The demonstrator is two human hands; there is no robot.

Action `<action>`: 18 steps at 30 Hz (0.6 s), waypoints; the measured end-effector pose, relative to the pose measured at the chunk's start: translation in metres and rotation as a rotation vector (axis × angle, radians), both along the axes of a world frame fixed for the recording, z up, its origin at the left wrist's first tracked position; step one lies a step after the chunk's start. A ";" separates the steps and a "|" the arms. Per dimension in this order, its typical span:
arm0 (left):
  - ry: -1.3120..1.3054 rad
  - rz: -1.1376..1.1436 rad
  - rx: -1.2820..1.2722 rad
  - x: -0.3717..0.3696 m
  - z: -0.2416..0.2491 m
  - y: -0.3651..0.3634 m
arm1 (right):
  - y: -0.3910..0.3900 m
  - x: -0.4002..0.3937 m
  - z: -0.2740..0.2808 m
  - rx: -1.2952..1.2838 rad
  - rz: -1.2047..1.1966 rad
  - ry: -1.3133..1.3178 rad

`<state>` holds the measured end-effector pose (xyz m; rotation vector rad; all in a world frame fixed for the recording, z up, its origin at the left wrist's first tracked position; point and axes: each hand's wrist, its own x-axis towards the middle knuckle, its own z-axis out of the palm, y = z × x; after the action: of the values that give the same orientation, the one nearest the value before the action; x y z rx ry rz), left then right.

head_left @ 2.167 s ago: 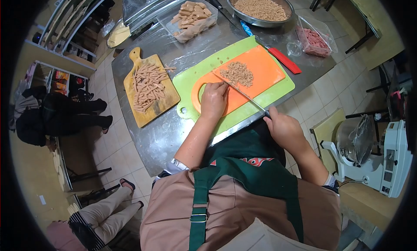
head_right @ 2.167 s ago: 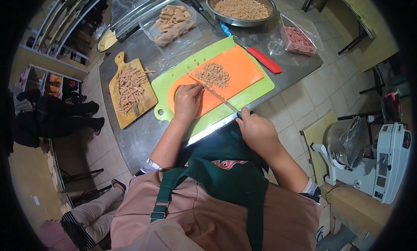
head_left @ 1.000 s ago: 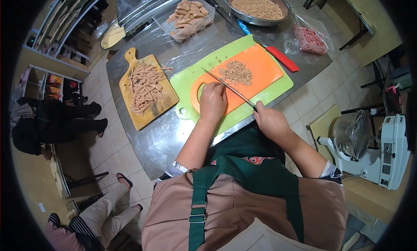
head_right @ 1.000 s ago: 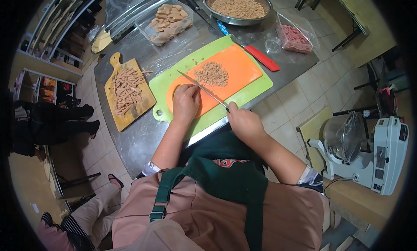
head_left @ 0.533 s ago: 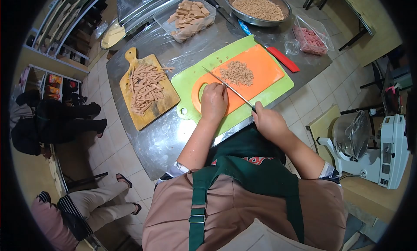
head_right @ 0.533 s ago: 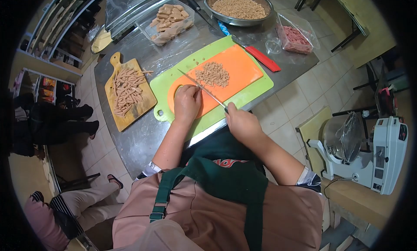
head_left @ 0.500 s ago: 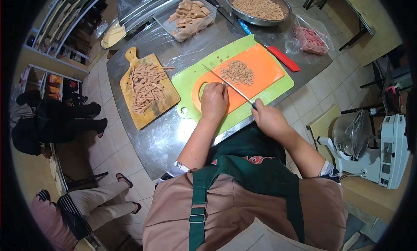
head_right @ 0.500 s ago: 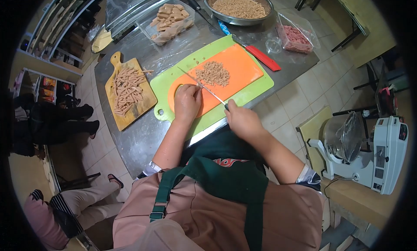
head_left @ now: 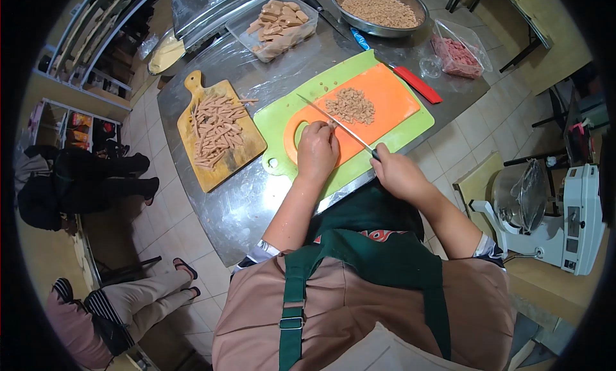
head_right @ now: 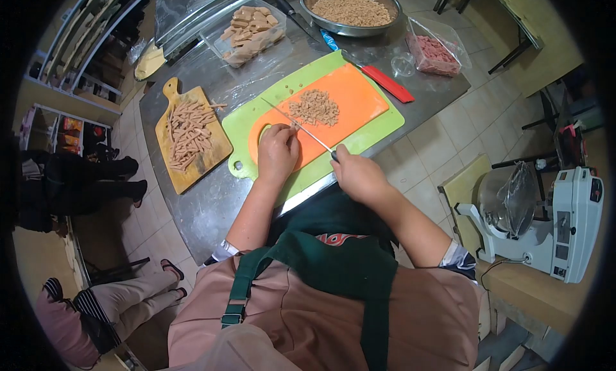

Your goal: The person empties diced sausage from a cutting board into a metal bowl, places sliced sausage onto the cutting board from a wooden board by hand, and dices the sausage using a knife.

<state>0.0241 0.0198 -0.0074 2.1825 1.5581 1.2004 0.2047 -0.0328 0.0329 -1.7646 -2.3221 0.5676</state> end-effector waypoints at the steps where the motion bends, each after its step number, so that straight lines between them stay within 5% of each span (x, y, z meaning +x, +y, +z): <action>1: 0.001 -0.003 0.002 0.000 0.000 -0.001 | -0.002 0.001 0.003 0.002 -0.003 0.001; 6: 0.013 0.015 -0.010 -0.001 -0.001 0.001 | -0.031 0.000 0.035 -0.006 -0.001 -0.066; 12: 0.004 0.012 -0.007 -0.004 -0.005 0.002 | -0.006 -0.005 0.000 -0.106 -0.056 0.016; 18: -0.036 0.050 -0.031 -0.006 -0.005 0.000 | -0.010 -0.003 0.048 -0.175 -0.027 -0.062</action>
<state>0.0182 0.0203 -0.0120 2.1030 1.6152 1.2139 0.2016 -0.0423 0.0809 -1.9121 -2.3488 0.7426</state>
